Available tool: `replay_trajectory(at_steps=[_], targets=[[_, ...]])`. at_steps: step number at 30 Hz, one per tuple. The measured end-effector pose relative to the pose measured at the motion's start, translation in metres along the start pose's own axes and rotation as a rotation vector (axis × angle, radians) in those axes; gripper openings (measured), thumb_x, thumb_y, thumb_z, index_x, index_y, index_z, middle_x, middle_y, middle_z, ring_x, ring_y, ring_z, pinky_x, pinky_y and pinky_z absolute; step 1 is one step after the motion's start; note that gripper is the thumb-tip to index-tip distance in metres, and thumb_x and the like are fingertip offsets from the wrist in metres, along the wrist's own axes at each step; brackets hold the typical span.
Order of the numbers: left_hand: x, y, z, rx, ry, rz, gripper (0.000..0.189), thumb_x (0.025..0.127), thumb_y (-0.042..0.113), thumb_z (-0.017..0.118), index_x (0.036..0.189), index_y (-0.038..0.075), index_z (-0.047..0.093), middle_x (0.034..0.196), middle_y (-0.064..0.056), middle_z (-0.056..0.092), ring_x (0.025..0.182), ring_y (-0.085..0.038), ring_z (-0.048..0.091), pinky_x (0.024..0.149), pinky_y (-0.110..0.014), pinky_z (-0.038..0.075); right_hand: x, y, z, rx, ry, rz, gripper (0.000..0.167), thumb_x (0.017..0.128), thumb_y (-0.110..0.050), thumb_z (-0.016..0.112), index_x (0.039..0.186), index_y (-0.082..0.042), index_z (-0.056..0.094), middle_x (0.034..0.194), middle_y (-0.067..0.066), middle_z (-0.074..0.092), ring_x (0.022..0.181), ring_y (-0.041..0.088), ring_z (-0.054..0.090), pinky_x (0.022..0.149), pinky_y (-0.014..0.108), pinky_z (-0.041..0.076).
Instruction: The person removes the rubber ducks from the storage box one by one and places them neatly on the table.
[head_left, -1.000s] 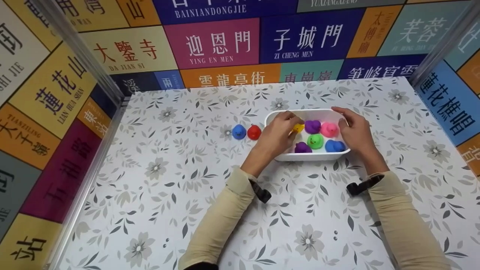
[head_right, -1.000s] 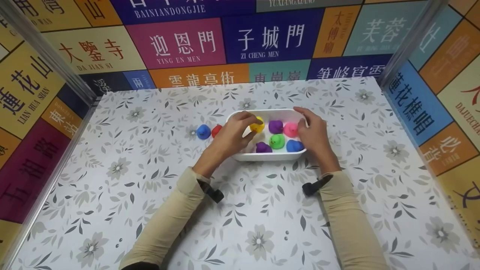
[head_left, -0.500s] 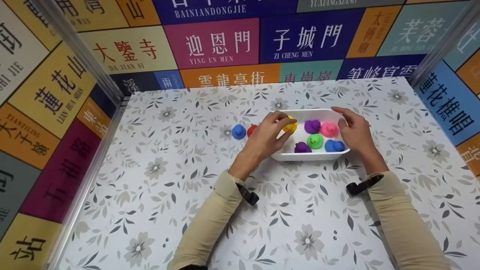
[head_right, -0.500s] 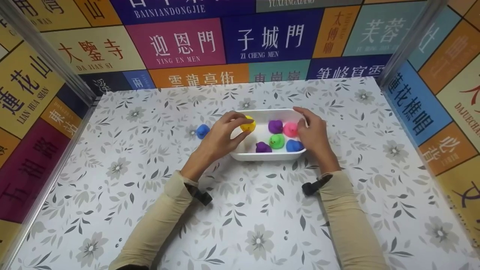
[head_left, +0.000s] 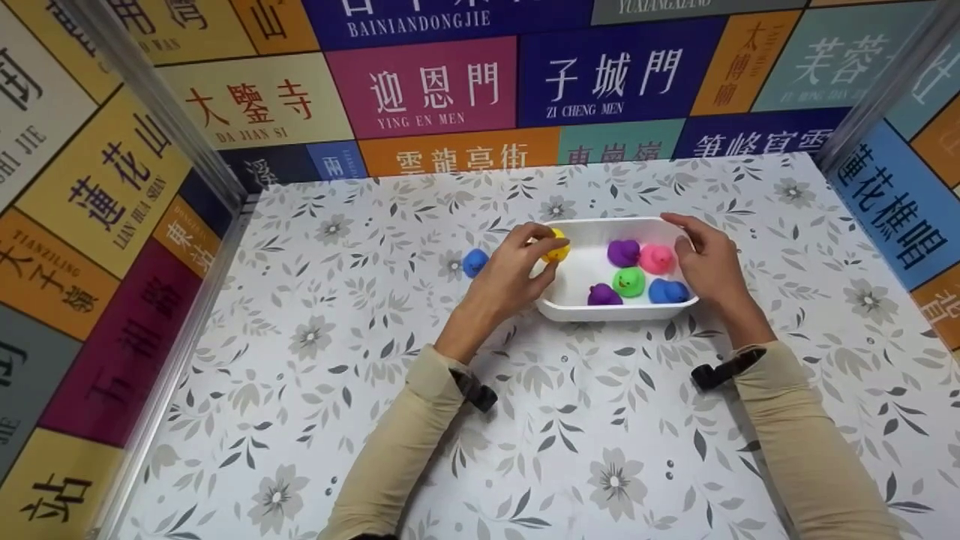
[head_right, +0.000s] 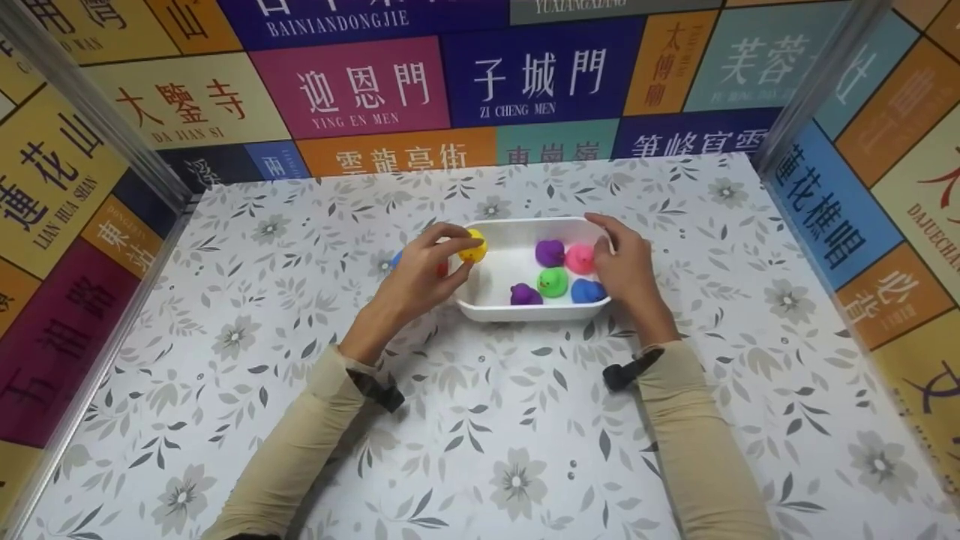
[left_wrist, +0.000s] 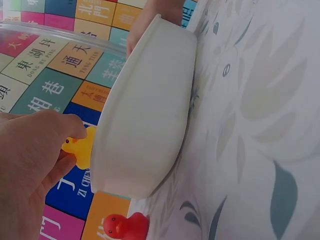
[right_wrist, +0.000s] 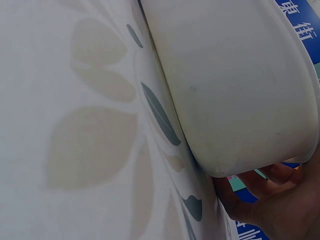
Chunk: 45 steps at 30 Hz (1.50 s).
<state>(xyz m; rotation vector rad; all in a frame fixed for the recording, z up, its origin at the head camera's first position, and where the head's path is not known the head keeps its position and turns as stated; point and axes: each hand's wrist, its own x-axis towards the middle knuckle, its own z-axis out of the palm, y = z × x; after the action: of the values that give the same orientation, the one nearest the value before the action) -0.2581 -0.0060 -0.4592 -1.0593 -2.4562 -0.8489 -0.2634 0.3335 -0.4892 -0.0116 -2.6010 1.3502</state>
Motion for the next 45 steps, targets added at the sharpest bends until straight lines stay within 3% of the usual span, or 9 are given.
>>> replay_trajectory(at_steps=[5,12,21,28,45], targets=[[-0.007,-0.006,-0.006,0.019,0.01,-0.033,0.032,0.102,0.011,0.073,0.134,0.011,0.076,0.138,-0.011,0.066,0.128,-0.025,0.066,0.109,-0.027,0.057,0.001,0.0,0.001,0.001,-0.007,0.002,0.047,0.108,-0.008,0.048,0.15,-0.019,0.066,0.158,0.013,0.061,0.155,0.033,0.048,0.132,0.051,0.035],[-0.012,-0.015,-0.014,0.001,0.032,-0.066,0.032,0.102,0.008,0.071,0.134,0.011,0.076,0.138,-0.012,0.065,0.126,-0.025,0.067,0.095,-0.025,0.061,0.001,0.001,0.003,-0.003,-0.002,-0.01,0.047,0.108,-0.007,0.049,0.149,-0.018,0.067,0.157,0.014,0.062,0.154,0.034,0.05,0.131,0.05,0.036],[-0.018,-0.026,-0.027,0.011,0.058,-0.124,0.033,0.102,0.011,0.074,0.135,0.013,0.075,0.138,-0.009,0.065,0.13,-0.023,0.063,0.112,-0.03,0.056,0.0,0.001,0.002,0.006,-0.004,-0.007,0.047,0.108,-0.007,0.048,0.15,-0.019,0.066,0.157,0.014,0.061,0.155,0.034,0.049,0.131,0.051,0.036],[-0.025,-0.038,-0.036,0.011,0.102,-0.12,0.03,0.102,0.009,0.072,0.132,0.011,0.076,0.135,-0.011,0.067,0.128,-0.025,0.064,0.108,-0.033,0.057,-0.001,0.0,0.002,-0.017,0.008,-0.002,0.046,0.109,-0.009,0.048,0.149,-0.019,0.067,0.156,0.013,0.063,0.153,0.032,0.052,0.129,0.051,0.038],[-0.044,-0.064,-0.045,0.024,0.109,-0.217,0.034,0.1,0.005,0.072,0.133,0.009,0.075,0.136,-0.015,0.067,0.129,-0.03,0.065,0.109,-0.039,0.058,-0.001,0.0,-0.001,-0.005,-0.005,0.012,0.046,0.109,-0.01,0.048,0.151,-0.019,0.065,0.159,0.012,0.061,0.155,0.032,0.049,0.131,0.05,0.036]])
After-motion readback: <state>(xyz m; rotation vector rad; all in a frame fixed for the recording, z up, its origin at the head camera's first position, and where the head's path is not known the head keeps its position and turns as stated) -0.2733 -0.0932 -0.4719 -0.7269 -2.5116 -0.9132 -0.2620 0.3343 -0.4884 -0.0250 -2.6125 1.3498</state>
